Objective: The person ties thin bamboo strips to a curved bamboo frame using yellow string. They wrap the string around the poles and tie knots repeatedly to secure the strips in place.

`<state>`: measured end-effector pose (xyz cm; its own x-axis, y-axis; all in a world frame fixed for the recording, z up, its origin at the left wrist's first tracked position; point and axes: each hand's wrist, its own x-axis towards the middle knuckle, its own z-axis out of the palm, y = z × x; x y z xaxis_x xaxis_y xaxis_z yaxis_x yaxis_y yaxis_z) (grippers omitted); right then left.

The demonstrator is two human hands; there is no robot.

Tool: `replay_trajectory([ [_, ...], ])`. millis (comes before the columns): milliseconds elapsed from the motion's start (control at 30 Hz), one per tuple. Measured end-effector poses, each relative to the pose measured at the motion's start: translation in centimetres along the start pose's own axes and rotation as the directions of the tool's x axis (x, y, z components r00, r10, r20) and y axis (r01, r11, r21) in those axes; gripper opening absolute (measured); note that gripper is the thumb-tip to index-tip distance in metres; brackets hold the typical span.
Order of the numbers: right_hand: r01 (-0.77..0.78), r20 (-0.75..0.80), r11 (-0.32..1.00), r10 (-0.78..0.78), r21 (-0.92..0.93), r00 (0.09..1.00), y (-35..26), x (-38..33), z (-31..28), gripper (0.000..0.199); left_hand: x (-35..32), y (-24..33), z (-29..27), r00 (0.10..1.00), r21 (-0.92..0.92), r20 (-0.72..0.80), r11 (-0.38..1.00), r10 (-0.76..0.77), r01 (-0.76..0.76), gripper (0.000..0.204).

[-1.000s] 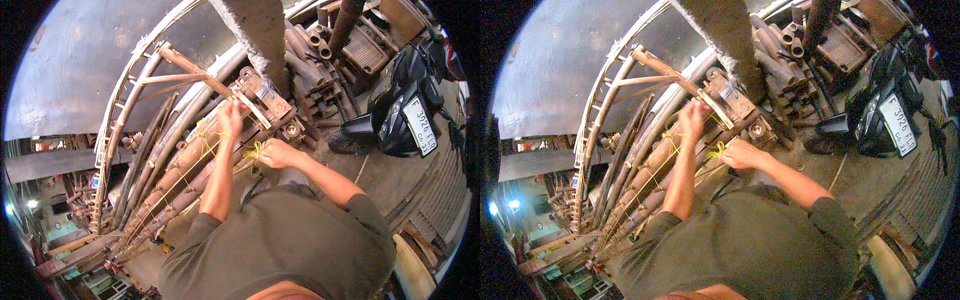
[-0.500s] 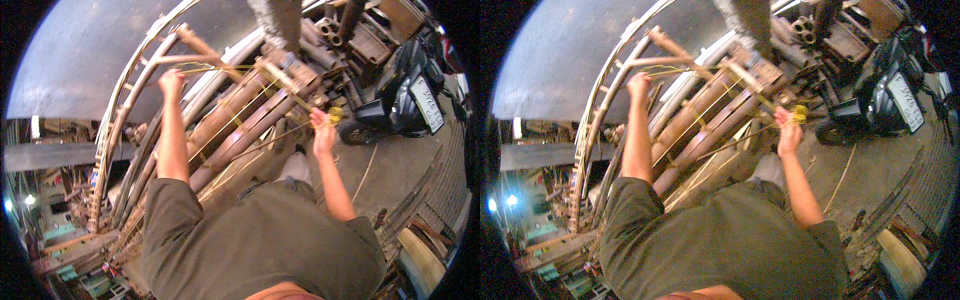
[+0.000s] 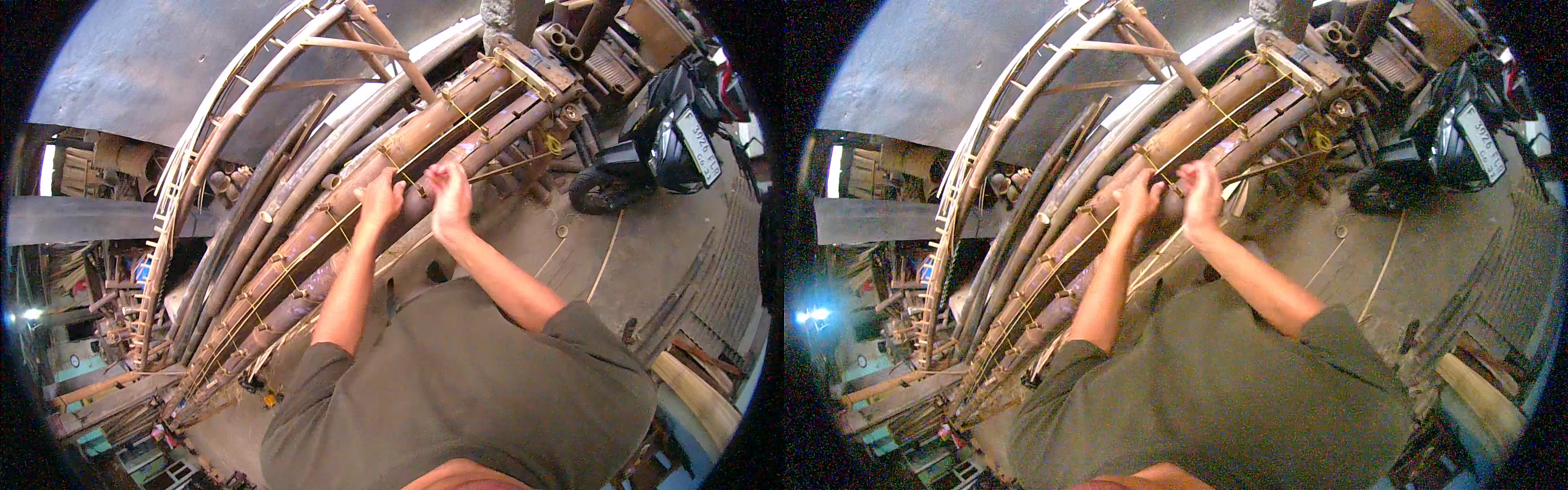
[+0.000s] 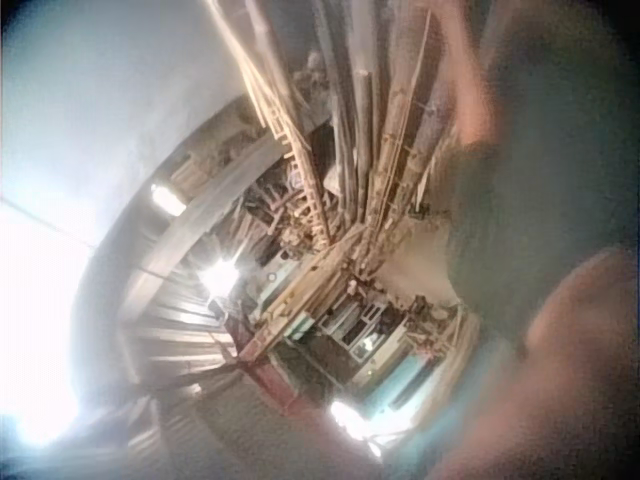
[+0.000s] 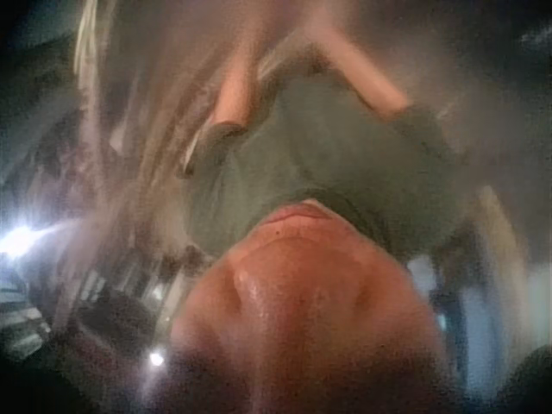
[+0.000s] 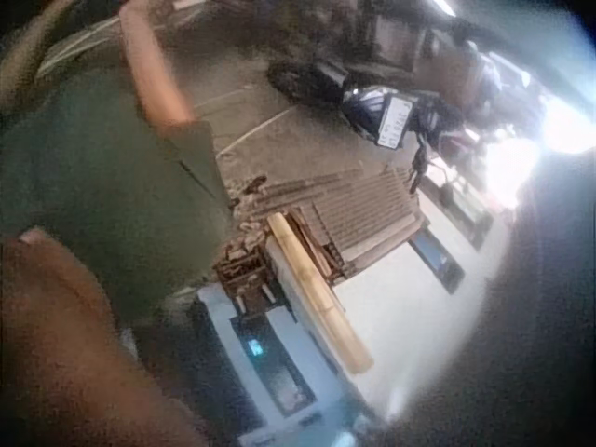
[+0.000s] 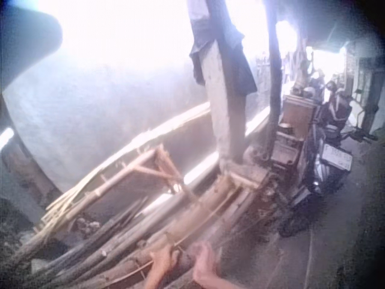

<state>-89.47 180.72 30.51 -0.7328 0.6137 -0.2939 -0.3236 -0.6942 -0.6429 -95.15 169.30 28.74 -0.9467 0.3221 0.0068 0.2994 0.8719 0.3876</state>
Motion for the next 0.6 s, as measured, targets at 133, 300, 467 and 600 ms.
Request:
replay_trajectory([
  [133,0.516,0.832,0.718,0.161,-0.468,0.53,0.3,-2.9,10.1,0.034,2.1,-2.5,5.1,0.996,-0.246,-0.092,0.969,0.013,-0.035,0.028],
  [300,0.798,0.523,-0.249,0.642,-0.549,0.56,0.8,7.1,14.5,0.048,1.4,-1.4,1.4,0.999,-0.18,-0.029,0.983,-0.026,0.021,0.031],
  [467,0.296,0.659,0.588,0.665,-0.752,0.352,1.4,11.5,10.5,0.037,1.3,-1.8,1.0,0.998,-0.192,0.032,0.979,-0.06,0.065,0.032],
  [600,0.747,0.661,0.42,0.75,-0.516,0.035,-11.3,1.0,4.0,0.038,1.3,-2.0,1.8,0.998,-0.224,-0.001,0.973,-0.06,0.058,0.027],
])
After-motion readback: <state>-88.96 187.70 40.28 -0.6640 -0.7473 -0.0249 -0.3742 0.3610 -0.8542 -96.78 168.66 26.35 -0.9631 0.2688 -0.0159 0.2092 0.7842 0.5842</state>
